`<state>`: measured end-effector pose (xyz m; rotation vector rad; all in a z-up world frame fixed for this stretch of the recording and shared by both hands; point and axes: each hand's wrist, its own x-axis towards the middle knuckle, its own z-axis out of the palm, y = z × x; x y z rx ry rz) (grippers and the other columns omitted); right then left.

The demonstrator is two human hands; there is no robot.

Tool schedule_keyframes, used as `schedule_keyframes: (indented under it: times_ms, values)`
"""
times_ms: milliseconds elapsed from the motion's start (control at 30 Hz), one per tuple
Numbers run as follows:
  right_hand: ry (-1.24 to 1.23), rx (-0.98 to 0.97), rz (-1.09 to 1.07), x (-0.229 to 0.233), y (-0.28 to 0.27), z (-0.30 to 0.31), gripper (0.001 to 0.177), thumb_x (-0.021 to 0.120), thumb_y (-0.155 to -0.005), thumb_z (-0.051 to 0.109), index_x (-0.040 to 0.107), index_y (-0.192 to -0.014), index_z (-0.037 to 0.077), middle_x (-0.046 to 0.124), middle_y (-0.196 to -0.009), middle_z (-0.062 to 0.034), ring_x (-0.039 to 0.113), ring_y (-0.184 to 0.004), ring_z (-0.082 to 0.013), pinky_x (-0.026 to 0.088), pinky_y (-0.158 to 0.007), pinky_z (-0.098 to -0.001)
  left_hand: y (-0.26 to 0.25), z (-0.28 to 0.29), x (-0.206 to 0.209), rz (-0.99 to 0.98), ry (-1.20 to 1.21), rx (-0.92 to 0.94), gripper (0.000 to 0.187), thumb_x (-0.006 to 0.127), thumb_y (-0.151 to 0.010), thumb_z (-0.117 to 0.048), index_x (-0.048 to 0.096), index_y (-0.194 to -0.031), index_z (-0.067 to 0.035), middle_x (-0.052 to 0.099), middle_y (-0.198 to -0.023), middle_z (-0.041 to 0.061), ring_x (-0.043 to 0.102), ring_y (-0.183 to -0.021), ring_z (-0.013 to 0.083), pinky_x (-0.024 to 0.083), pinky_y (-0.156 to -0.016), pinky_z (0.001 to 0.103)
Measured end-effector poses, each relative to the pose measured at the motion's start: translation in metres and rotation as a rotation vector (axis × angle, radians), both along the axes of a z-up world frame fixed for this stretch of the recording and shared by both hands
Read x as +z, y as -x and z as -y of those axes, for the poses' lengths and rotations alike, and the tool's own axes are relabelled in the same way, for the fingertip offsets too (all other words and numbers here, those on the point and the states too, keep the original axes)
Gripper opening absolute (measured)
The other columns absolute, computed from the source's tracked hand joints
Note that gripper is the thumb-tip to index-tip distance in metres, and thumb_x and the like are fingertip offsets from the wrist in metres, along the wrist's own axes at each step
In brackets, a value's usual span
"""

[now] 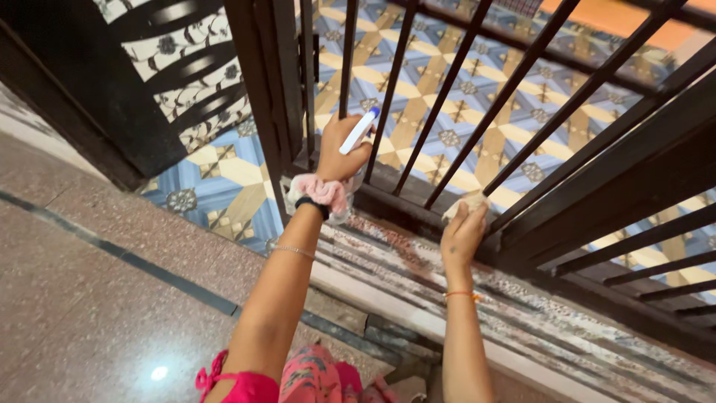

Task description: The person cleans a metal gate by spraying a liquid from a bottle and wiping the bars and frame with a cloth.

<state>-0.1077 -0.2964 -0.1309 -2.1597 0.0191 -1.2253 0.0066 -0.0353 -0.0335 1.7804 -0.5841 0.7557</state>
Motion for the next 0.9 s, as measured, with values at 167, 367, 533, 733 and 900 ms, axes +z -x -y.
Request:
schedule_keyframes:
  times_ms: [167, 367, 533, 733, 900]
  values:
    - [-0.484, 0.179, -0.272, 0.032, 0.004, 0.016, 0.047, 0.040, -0.113, 0.038, 0.048, -0.145, 0.005, 0.062, -0.101, -0.0112, 0.057, -0.085, -0.0193, 0.048, -0.074, -0.0352, -0.001, 0.002, 0.002, 0.025, -0.014, 0.020, 0.025, 0.063, -0.066, -0.008, 0.073, -0.089, -0.008, 0.070, -0.091, 0.017, 0.063, -0.091, 0.0398, 0.052, -0.080, 0.044]
    - [-0.369, 0.335, 0.205, 0.174, -0.042, 0.033, 0.051, 0.040, -0.123, 0.036, 0.037, -0.158, -0.001, 0.063, -0.139, -0.0132, 0.056, -0.109, -0.0190, 0.049, -0.106, -0.0359, 0.003, 0.002, 0.002, 0.010, -0.038, 0.039, 0.024, 0.061, -0.068, -0.007, 0.073, -0.088, -0.007, 0.070, -0.089, 0.019, 0.063, -0.093, 0.0410, 0.053, -0.080, 0.044]
    - [-0.030, 0.065, 0.337, 0.141, -0.035, 0.007, 0.043, 0.035, -0.128, 0.032, 0.045, -0.147, -0.005, 0.061, -0.143, -0.0203, 0.060, -0.134, -0.0258, 0.045, -0.114, -0.0392, 0.005, 0.001, 0.006, -0.047, -0.044, 0.046, 0.026, 0.061, -0.066, -0.007, 0.073, -0.088, -0.007, 0.067, -0.087, 0.020, 0.062, -0.088, 0.0407, 0.052, -0.077, 0.044]
    - [-0.340, 0.113, 0.036, 0.043, -0.013, -0.002, 0.044, 0.040, -0.115, 0.035, 0.049, -0.135, -0.003, 0.063, -0.096, -0.0117, 0.059, -0.083, -0.0202, 0.048, -0.076, -0.0356, 0.007, 0.001, 0.005, -0.044, -0.025, 0.031, 0.024, 0.061, -0.068, -0.006, 0.073, -0.089, -0.007, 0.068, -0.086, 0.019, 0.062, -0.090, 0.0404, 0.052, -0.078, 0.044]
    - [-0.402, 0.203, -0.128, 0.025, 0.006, -0.005, 0.038, 0.040, -0.117, 0.036, 0.047, -0.126, 0.000, 0.058, -0.091, -0.0075, 0.057, -0.078, -0.0175, 0.048, -0.070, -0.0343, 0.004, 0.000, 0.003, 0.004, -0.022, 0.022, 0.025, 0.062, -0.067, -0.006, 0.073, -0.089, -0.007, 0.068, -0.086, 0.019, 0.061, -0.091, 0.0415, 0.052, -0.078, 0.044]
